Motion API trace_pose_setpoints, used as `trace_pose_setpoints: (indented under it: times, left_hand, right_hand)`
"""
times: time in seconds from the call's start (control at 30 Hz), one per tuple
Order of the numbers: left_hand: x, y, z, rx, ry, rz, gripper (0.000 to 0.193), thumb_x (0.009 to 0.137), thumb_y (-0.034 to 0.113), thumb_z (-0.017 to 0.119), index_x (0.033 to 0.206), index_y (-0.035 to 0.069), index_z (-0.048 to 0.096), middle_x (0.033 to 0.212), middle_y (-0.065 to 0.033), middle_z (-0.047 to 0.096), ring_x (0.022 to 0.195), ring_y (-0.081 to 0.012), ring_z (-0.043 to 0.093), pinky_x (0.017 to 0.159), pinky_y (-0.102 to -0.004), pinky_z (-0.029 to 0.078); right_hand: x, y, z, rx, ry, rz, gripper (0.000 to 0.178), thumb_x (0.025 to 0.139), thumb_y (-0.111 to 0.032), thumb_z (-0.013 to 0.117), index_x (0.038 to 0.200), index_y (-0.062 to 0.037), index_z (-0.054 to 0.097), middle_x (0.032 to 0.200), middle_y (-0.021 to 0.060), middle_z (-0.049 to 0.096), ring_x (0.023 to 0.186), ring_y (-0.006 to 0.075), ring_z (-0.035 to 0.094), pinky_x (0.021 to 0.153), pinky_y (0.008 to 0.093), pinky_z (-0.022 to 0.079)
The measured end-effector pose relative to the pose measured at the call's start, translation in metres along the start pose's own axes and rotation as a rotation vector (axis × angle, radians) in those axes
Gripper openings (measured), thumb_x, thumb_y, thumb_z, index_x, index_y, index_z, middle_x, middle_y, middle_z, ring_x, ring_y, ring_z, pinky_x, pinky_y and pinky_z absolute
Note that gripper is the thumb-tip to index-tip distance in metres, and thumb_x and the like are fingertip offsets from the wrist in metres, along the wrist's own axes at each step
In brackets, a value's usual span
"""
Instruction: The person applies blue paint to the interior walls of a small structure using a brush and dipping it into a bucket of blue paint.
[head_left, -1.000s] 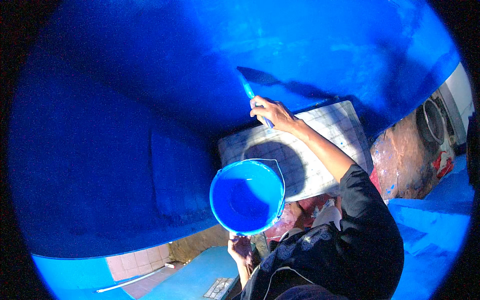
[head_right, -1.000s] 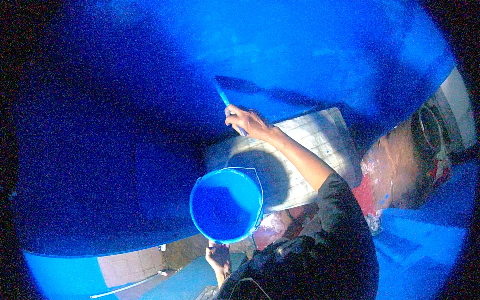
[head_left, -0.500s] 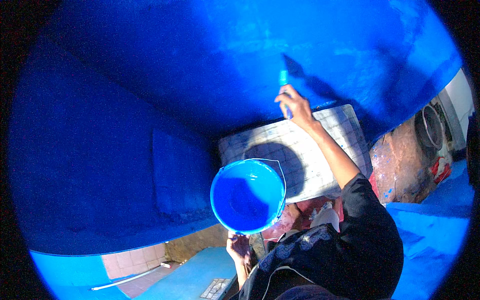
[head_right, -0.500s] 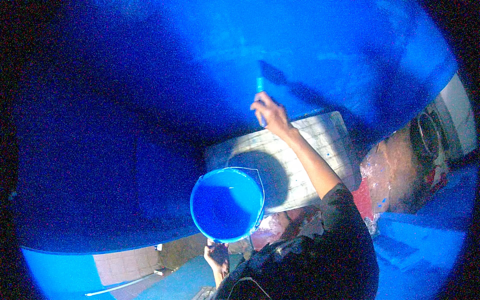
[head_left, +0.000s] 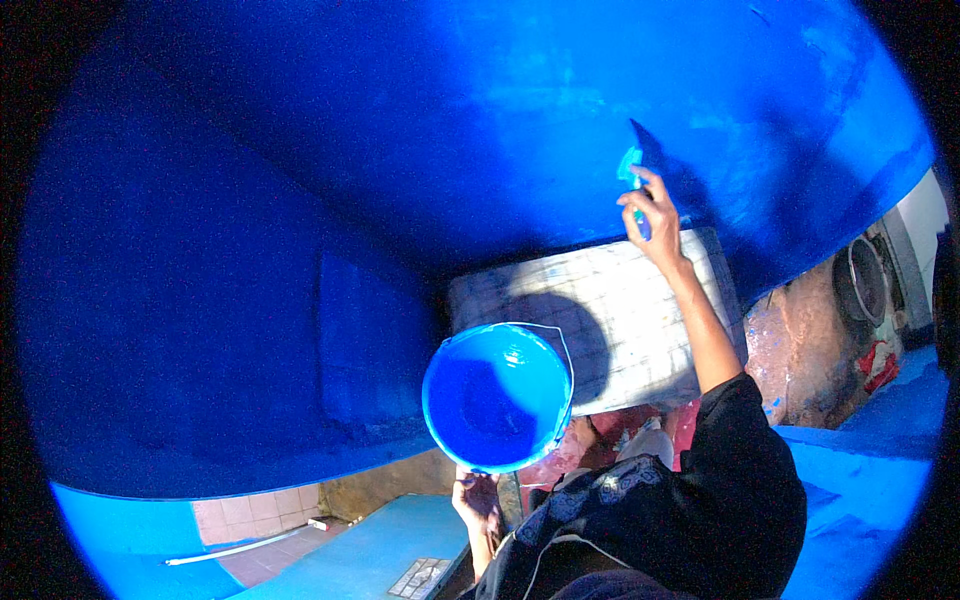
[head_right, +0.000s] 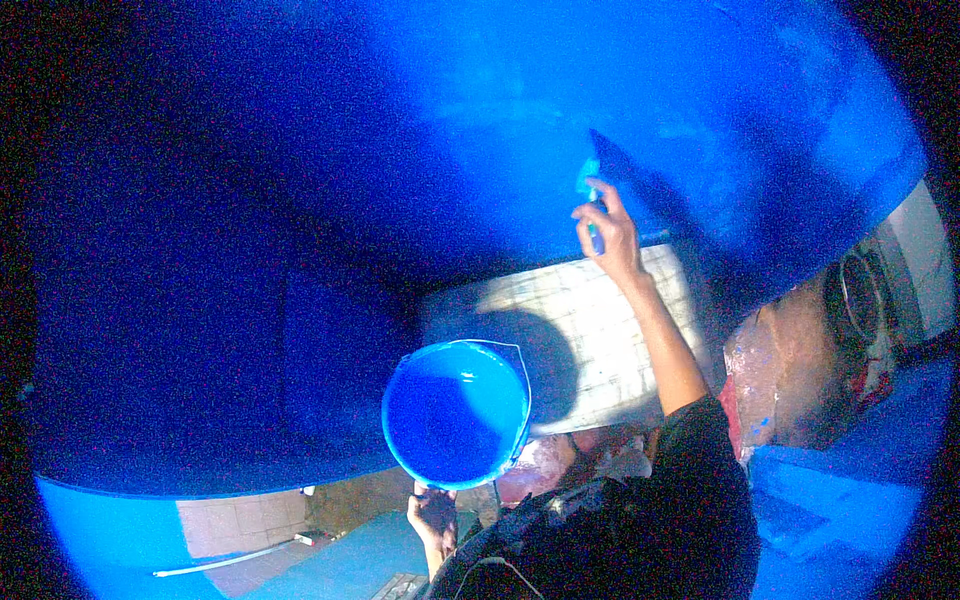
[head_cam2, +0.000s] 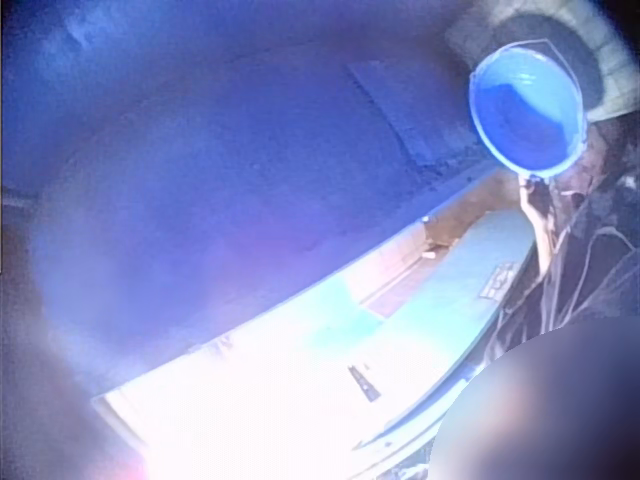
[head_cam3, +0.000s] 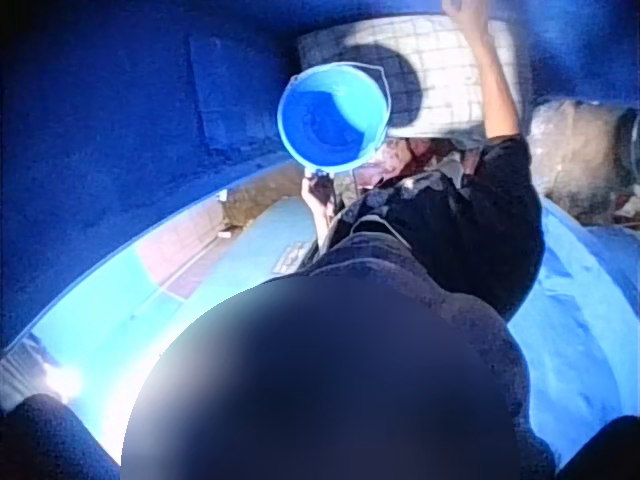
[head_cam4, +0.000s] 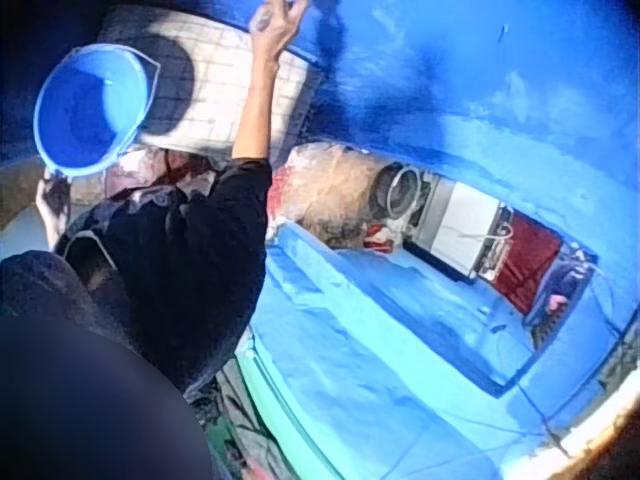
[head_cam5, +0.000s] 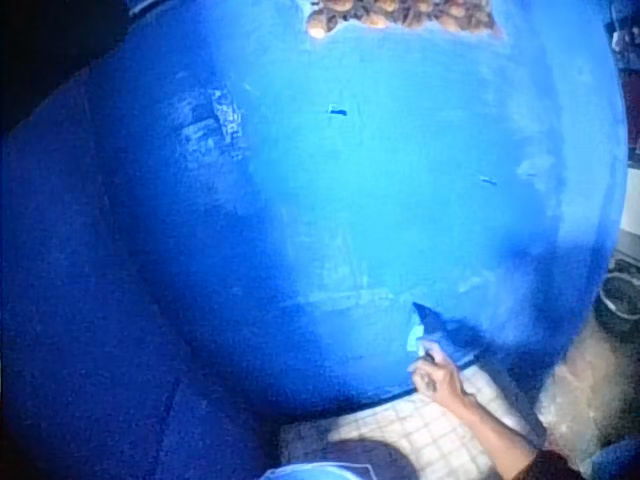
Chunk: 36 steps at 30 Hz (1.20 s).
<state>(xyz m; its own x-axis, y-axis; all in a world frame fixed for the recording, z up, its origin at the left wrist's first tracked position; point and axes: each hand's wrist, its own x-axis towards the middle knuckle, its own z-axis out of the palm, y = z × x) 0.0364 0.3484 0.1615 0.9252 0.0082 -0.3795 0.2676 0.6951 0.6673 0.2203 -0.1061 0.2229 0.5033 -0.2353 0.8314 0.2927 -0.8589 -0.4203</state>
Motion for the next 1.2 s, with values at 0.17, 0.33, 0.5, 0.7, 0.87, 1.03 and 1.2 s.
trace_pose_setpoints:
  times: [0.17, 0.33, 0.5, 0.7, 0.87, 1.03, 1.2]
  left_hand:
    - [0.008, 0.002, -0.023, 0.107, -0.138, -0.009, 0.042, 0.084, 0.038, 0.052, 0.116, 0.012, 0.055, 0.115, -0.0036, 0.061, 0.105, -0.0212, 0.055, 0.092, -0.0425, 0.042]
    - [0.011, -0.002, -0.033, 0.092, -0.161, -0.005, 0.046, 0.082, 0.044, 0.057, 0.116, 0.012, 0.055, 0.113, -0.0025, 0.061, 0.104, -0.0208, 0.055, 0.091, -0.0419, 0.043]
    - [0.009, -0.001, -0.022, 0.087, -0.116, -0.018, 0.042, 0.082, 0.035, 0.053, 0.116, 0.012, 0.055, 0.115, -0.0025, 0.059, 0.107, -0.0202, 0.053, 0.089, -0.0413, 0.043]
    - [0.001, 0.003, -0.002, 0.005, -0.007, -0.039, 0.029, 0.074, 0.014, 0.05, 0.101, 0.009, 0.059, 0.097, -0.0008, 0.063, 0.089, -0.0161, 0.058, 0.084, -0.0371, 0.048]
    - [0.001, 0.003, 0.001, 0.017, -0.005, -0.012, 0.028, 0.073, 0.015, 0.051, 0.1, 0.01, 0.058, 0.095, -0.0008, 0.063, 0.088, -0.016, 0.058, 0.081, -0.0358, 0.048]
    - [0.005, 0.0, -0.017, 0.114, -0.078, -0.002, 0.043, 0.081, 0.033, 0.051, 0.119, 0.012, 0.053, 0.115, -0.0033, 0.059, 0.105, -0.0197, 0.053, 0.088, -0.0415, 0.043]
    - [0.007, -0.001, -0.014, 0.036, -0.098, -0.016, 0.038, 0.077, 0.025, 0.052, 0.112, 0.011, 0.055, 0.109, -0.0024, 0.06, 0.101, -0.0191, 0.054, 0.085, -0.0393, 0.046]
  right_hand:
    - [0.013, -0.056, 0.043, 0.298, -0.16, -0.151, 0.02, 0.069, 0.003, 0.066, 0.086, -0.0068, 0.066, 0.129, 0.0203, 0.048, 0.101, 0.0324, 0.06, 0.078, 0.038, 0.051]
    - [0.04, -0.057, 0.062, 0.316, -0.199, -0.191, 0.021, 0.074, 0.001, 0.064, 0.093, -0.0085, 0.066, 0.134, 0.0218, 0.047, 0.108, 0.0352, 0.059, 0.087, 0.0371, 0.049]
    - [0.037, -0.016, 0.007, 0.016, -0.016, -0.048, 0.019, 0.075, 0.0, 0.063, 0.091, -0.0093, 0.066, 0.126, 0.0189, 0.053, 0.101, 0.0341, 0.061, 0.081, 0.0395, 0.052]
    - [0.03, -0.057, 0.019, -0.143, 0.053, -0.042, 0.022, 0.071, -0.001, 0.063, 0.09, -0.0113, 0.066, 0.123, 0.0213, 0.053, 0.107, 0.0369, 0.056, 0.085, 0.0435, 0.048]
    - [0.042, -0.099, 0.07, 0.323, -0.003, -0.178, 0.019, 0.073, 0.001, 0.063, 0.089, -0.0092, 0.065, 0.123, 0.0187, 0.054, 0.103, 0.035, 0.06, 0.082, 0.0393, 0.051]
    - [0.052, -0.072, 0.056, 0.335, 0.1, 0.031, 0.018, 0.073, 0.003, 0.063, 0.087, -0.0085, 0.066, 0.115, 0.0161, 0.058, 0.101, 0.0328, 0.061, 0.079, 0.0385, 0.051]
    - [0.042, -0.049, 0.013, 0.085, 0.407, 0.194, 0.015, 0.074, 0.004, 0.06, 0.082, -0.0084, 0.065, 0.114, 0.0168, 0.059, 0.096, 0.0306, 0.062, 0.079, 0.0396, 0.051]
